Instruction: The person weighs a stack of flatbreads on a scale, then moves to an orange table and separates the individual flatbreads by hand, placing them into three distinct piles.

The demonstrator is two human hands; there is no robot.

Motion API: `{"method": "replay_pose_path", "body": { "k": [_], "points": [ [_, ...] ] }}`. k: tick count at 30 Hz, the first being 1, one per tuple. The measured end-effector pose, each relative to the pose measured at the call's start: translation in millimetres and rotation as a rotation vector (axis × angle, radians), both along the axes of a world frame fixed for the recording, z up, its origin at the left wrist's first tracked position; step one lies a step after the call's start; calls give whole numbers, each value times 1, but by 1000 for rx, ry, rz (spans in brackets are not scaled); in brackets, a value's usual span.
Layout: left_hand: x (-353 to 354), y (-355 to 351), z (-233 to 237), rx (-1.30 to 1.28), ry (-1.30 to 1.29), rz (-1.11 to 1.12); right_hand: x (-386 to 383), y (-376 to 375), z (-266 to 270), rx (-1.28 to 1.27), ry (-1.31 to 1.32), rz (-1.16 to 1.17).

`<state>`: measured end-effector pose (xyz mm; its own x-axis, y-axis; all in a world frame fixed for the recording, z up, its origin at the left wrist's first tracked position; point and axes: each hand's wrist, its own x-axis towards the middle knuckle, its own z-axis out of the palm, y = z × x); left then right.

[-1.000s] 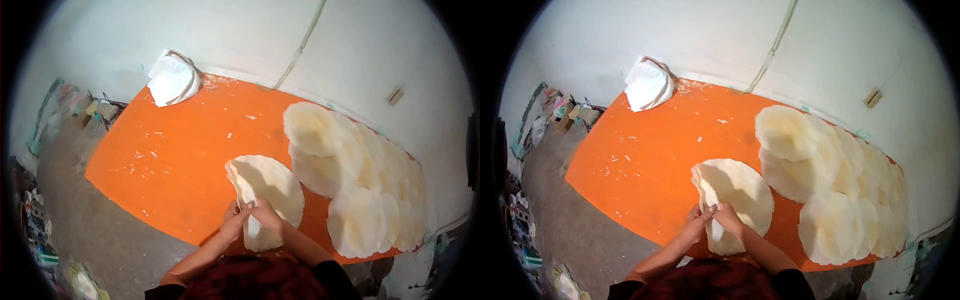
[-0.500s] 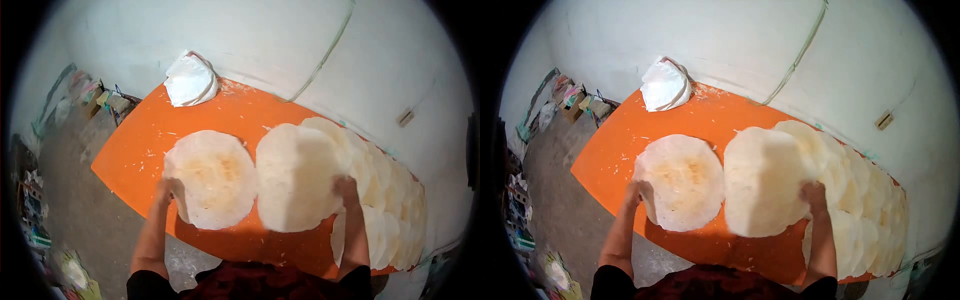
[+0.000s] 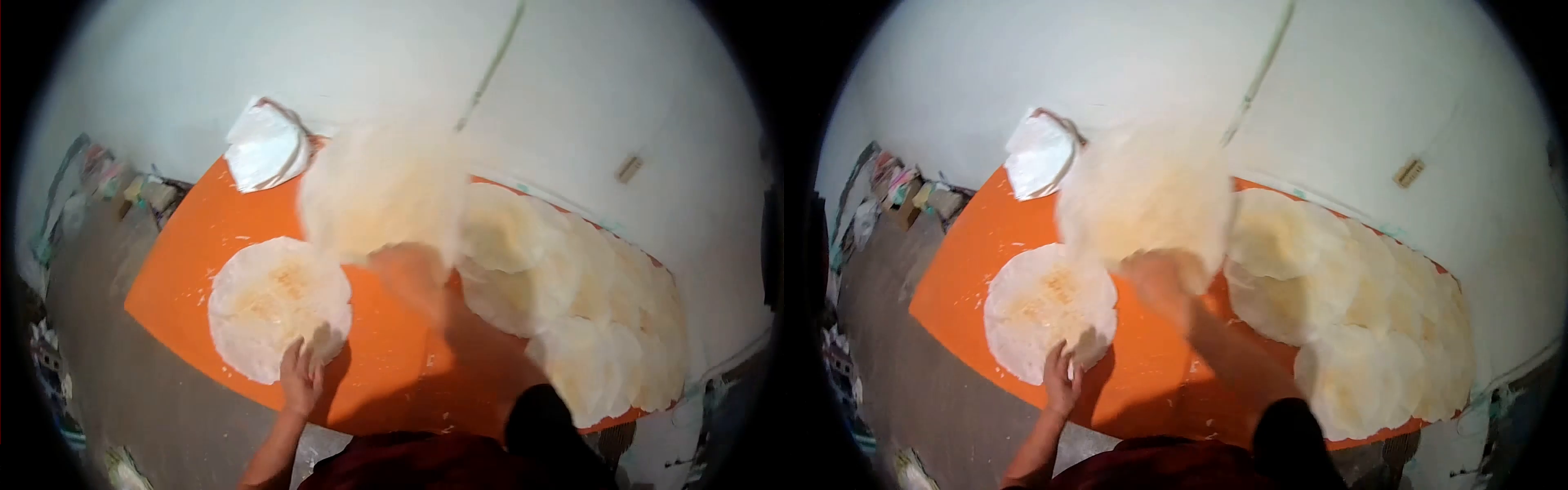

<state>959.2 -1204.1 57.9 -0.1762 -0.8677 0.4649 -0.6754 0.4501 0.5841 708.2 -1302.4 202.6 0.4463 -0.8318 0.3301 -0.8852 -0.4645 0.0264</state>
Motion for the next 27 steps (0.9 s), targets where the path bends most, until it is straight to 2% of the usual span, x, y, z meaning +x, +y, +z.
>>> {"method": "replay_pose_path", "body": {
  "k": [1, 2, 4, 7, 9, 10, 11, 12, 14, 15, 16, 17, 21, 25, 27],
  "points": [
    [-13, 10, -3, 37, 25, -60, 3, -13, -63, 55, -30, 3],
    [-22, 19, -7, 76, 44, -116, 12, -7, -80, 247, 18, 6],
    [-40, 30, -11, 104, -9, -184, 25, 20, -134, 523, -228, -68],
    [-60, 35, -33, 82, -183, -243, 0, 48, -138, 681, -319, 7],
    [-74, 45, -50, 137, -390, -182, -51, 41, -175, 399, -486, -68],
    [-80, 48, -57, 162, -494, -149, -78, 36, -147, 587, -614, -261],
    [-83, 50, -70, 221, -555, -123, -112, 38, -126, 546, -601, -378],
    [-84, 49, -73, 204, -551, -115, -149, 31, -135, 400, -259, -514],
    [-88, 48, -71, 173, -536, -80, -229, 29, -191, -113, -233, -627],
    [-91, 47, -60, 280, -566, -72, -257, 29, -192, -80, -129, -767],
    [-93, 46, -60, 274, -567, -75, -272, 29, -190, -141, -77, -815],
    [-91, 45, -63, 265, -569, -75, -284, 26, -189, -26, -54, -902],
    [-97, 44, -51, 222, -576, -68, -310, 9, -204, -175, 54, -859],
    [-96, 44, -49, 156, -564, -62, -328, -11, -211, -162, -56, -764],
    [-97, 43, -51, 154, -548, -57, -340, -23, -203, 6, -177, -848]
  ]
}}
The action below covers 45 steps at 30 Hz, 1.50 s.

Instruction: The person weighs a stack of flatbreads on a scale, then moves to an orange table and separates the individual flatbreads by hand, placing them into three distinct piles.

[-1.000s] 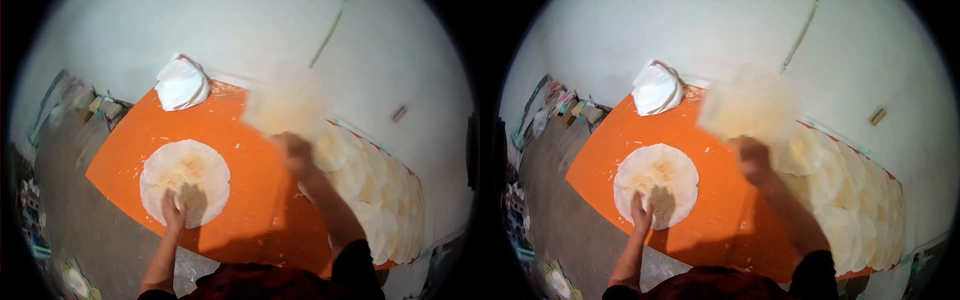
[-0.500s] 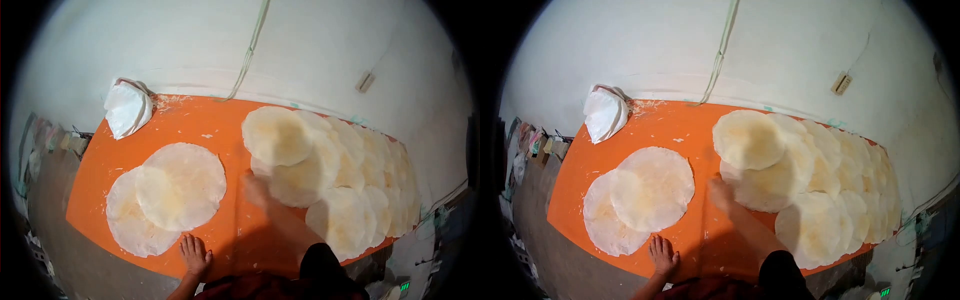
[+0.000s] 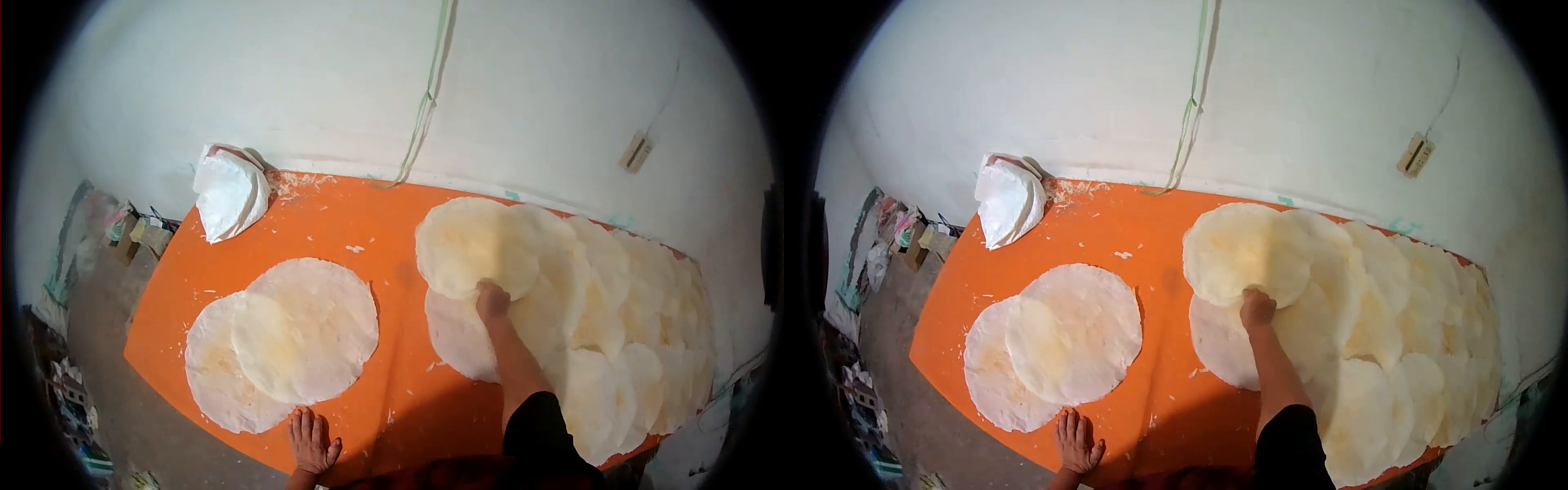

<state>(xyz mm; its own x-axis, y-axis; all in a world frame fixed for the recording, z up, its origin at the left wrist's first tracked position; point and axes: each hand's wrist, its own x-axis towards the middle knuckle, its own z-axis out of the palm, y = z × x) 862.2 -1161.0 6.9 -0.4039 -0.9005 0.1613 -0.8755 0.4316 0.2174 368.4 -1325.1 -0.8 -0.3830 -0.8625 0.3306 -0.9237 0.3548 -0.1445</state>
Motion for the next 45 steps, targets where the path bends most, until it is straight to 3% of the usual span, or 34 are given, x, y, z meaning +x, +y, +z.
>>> {"method": "replay_pose_path", "body": {
  "k": [2, 7, 10, 13, 14, 16, 18, 19, 21, 23, 25, 28, 29, 31, 32, 35, 38, 41, 45],
  "points": [
    [1, 3, 2, 9, 2, 1, -7, -9, 11, -8, -83, -11],
    [4, 5, 6, 9, 35, -20, 38, 8, 130, -330, -98, 203],
    [4, 8, 16, -12, 75, -28, 90, 93, 171, -352, -18, 455],
    [2, 10, 6, 115, 494, -15, 117, 190, 155, -237, -149, 721],
    [-10, 9, 8, 296, 729, 57, 110, 220, 137, -179, -173, 657],
    [-31, 0, 4, 1174, 1649, 443, 99, 274, 104, -23, -149, 455],
    [-39, -12, -4, 1496, 1721, 313, 99, 315, 85, 150, -44, 171],
    [-43, -18, -7, 1656, 1747, 232, 103, 324, 83, 173, -53, 156],
    [-59, -17, -10, 1539, 1680, 274, 116, 331, 78, 209, -70, 125],
    [-71, -13, -1, 1470, 1560, 272, 145, 325, 60, 100, -442, 128],
    [-79, -9, 17, 1445, 1390, 221, 199, 289, 82, 202, -865, 112],
    [-91, 7, 20, 517, 892, -506, 258, 250, 58, -94, -1422, 197],
    [-97, 14, 30, 484, 855, -524, 266, 242, 50, -185, -1567, 201],
    [-105, 28, 56, 417, 786, -557, 266, 235, 56, -142, -1609, 163],
    [-108, 27, 47, 455, 799, -537, 263, 232, 60, -116, -1629, 146],
    [-108, 25, 23, 751, 1208, -597, 263, 237, 90, 12, -1819, -84],
    [-106, 23, 25, 1152, 1400, -414, 258, 242, 77, 49, -2015, -102],
    [-105, 23, 44, 1160, 1352, -353, 265, 243, 72, 38, -1997, -84],
    [-106, 23, 23, 1070, 1284, -445, 261, 243, 55, 38, -1849, 105]
  ]
}}
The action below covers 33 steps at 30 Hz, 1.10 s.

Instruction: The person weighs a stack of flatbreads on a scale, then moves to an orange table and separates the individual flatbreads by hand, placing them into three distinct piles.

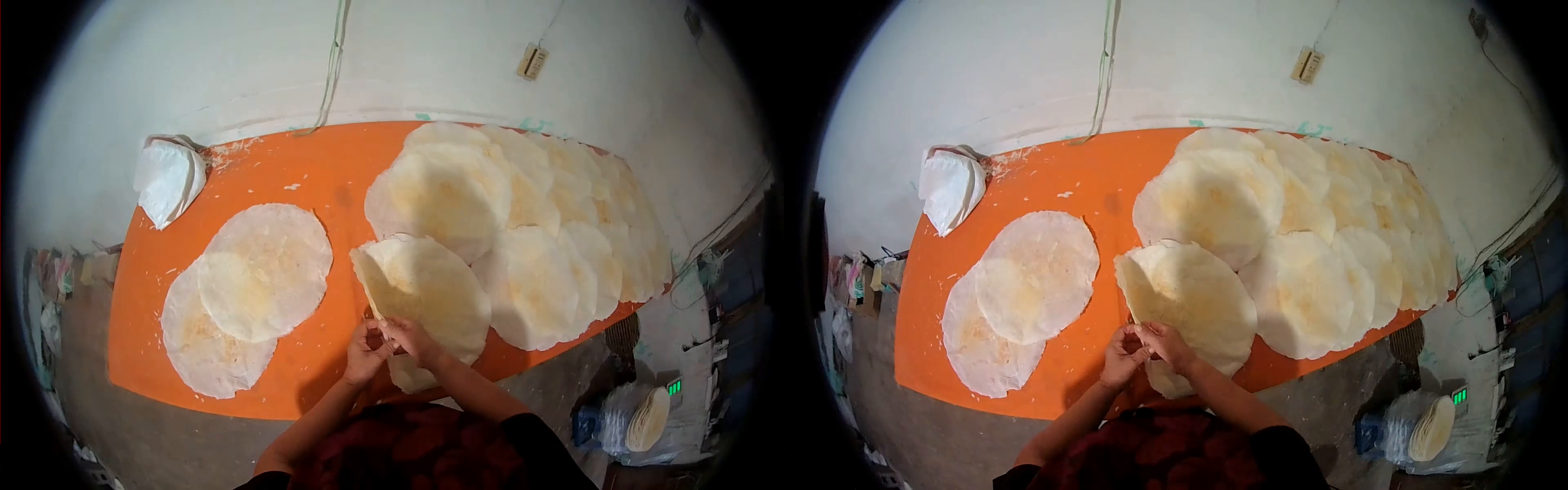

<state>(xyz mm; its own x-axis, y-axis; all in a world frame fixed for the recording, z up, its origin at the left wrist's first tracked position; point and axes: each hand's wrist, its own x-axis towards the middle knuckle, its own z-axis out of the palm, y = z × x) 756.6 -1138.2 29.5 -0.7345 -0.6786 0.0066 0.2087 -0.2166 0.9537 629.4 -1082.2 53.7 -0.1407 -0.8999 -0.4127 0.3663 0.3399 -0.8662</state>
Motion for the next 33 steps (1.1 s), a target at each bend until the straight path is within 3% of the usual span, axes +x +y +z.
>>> {"method": "replay_pose_path", "body": {
  "k": [2, 5, 8, 11, 14, 17, 20, 23, 26, 29, 32, 33],
  "points": [
    [0, -1, 5, -12, -5, -11, 0, -1, 10, -17, 84, 5],
    [0, 1, -5, 158, 75, -4, -4, 1, 4, 28, -84, 8],
    [2, 0, 6, 204, 49, -18, -3, 3, 6, 35, -52, 1],
    [3, -2, 16, 195, 57, -97, -1, 3, -11, -49, 184, -40],
    [5, -3, 14, 137, 164, -130, 2, 7, 12, -250, 486, 101],
    [10, -3, 16, 135, -39, -262, -5, 5, -6, 76, 648, 105],
    [3, 13, -8, 184, -6, -73, -2, 1, -17, 12, 752, 49],
    [2, 26, -16, -309, -562, 235, 8, -1, -19, -73, 797, -21],
    [-3, 31, -66, -154, -508, 288, 30, 0, -5, -61, 986, -213],
    [-5, 29, -7, -271, -456, 359, 37, -8, -2, 96, 1147, -185],
    [-4, 22, -8, -227, -704, 418, -3, -9, -29, 161, 769, -61],
    [-3, 16, -2, -83, -573, 414, -20, -5, -22, 197, 704, -16]
  ]
}}
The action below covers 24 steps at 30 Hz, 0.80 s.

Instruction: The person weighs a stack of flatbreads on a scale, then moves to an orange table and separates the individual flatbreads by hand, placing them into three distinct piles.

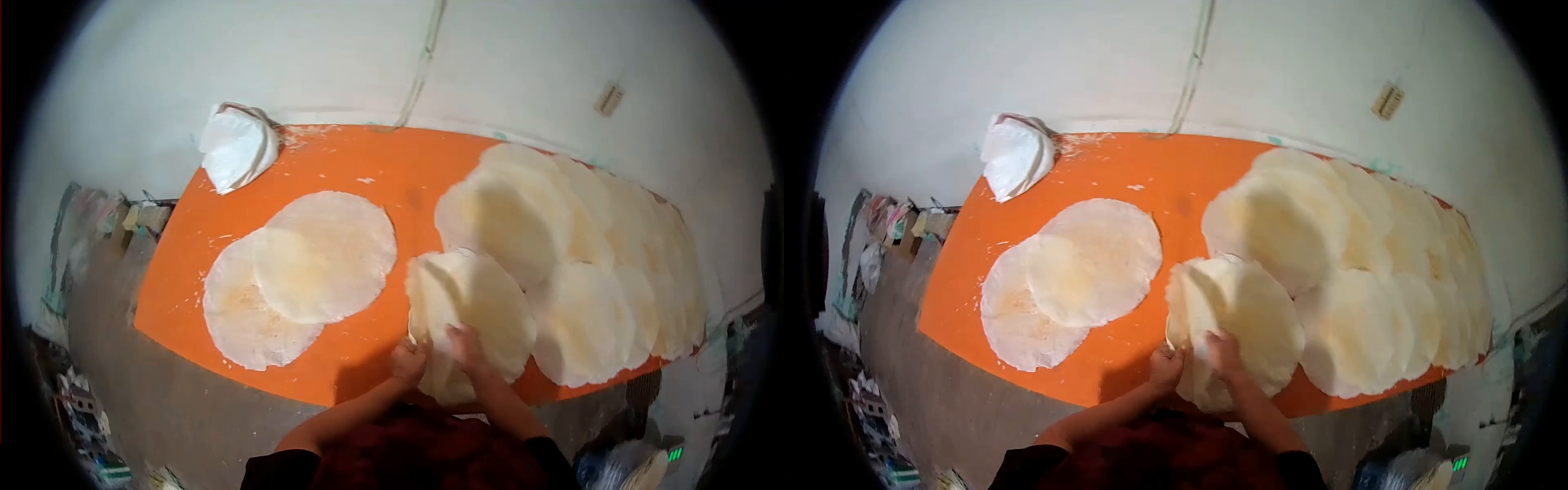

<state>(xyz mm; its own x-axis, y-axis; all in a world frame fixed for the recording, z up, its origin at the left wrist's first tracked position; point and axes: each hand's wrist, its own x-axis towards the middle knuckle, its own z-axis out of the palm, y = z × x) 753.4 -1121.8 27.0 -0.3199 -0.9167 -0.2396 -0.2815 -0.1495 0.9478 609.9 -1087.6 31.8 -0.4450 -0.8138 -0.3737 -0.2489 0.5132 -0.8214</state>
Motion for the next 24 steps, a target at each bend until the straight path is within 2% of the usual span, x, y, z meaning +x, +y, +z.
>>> {"method": "replay_pose_path", "body": {
  "k": [1, 3, 4, 5, 6, 7, 9, 10, 11, 12, 13, 14, 16, 17, 18, 19, 20, 22, 23, 24],
  "points": [
    [0, -6, 11, 104, 162, 19, -18, 16, -11, -223, 154, 73],
    [1, -22, 29, 307, 495, 45, -45, 31, 12, -306, -34, -74],
    [0, -36, 28, 197, 432, 1, -56, 35, 45, -146, -370, -287],
    [-2, -54, 24, 88, 365, -42, -106, 59, -3, -62, 63, -30],
    [-2, -73, 26, -21, 295, -85, -105, 61, 48, -253, -241, -327],
    [2, -93, 48, -39, 276, -80, -108, 73, 77, -355, -270, -441],
    [14, -135, 99, -56, 301, -9, -154, 87, 92, -452, -361, -604],
    [19, -159, 107, -16, 410, 78, -176, 98, 89, -516, -325, -699],
    [30, -194, 97, -96, 254, 124, -197, 111, 82, -580, -289, -799],
    [49, -209, 126, -28, 227, 171, -221, 126, 72, -562, -285, -830],
    [68, -232, 121, 14, 382, 206, -244, 142, 61, -543, -281, -861],
    [91, -253, 116, 28, 399, 257, -255, 148, 58, -522, -277, -895],
    [133, -294, 82, 34, 573, 401, -242, 146, 75, -531, -220, -935],
    [151, -302, 79, 100, 600, 570, -232, 141, 84, -533, -191, -956],
    [181, -322, 32, 37, 780, 504, -225, 135, 89, -541, -223, -913],
    [196, -320, 24, 48, 642, 574, -217, 129, 94, -546, -253, -870],
    [206, -315, 8, 63, 639, 670, -213, 125, 96, -550, -284, -826],
    [230, -310, -50, 315, 583, 753, -219, 113, 87, -470, -116, -771],
    [237, -311, -78, 431, 473, 860, -220, 107, 84, -429, -33, -741],
    [240, -302, -79, 453, 515, 776, -210, 90, 92, -438, 60, -734]
  ]
}}
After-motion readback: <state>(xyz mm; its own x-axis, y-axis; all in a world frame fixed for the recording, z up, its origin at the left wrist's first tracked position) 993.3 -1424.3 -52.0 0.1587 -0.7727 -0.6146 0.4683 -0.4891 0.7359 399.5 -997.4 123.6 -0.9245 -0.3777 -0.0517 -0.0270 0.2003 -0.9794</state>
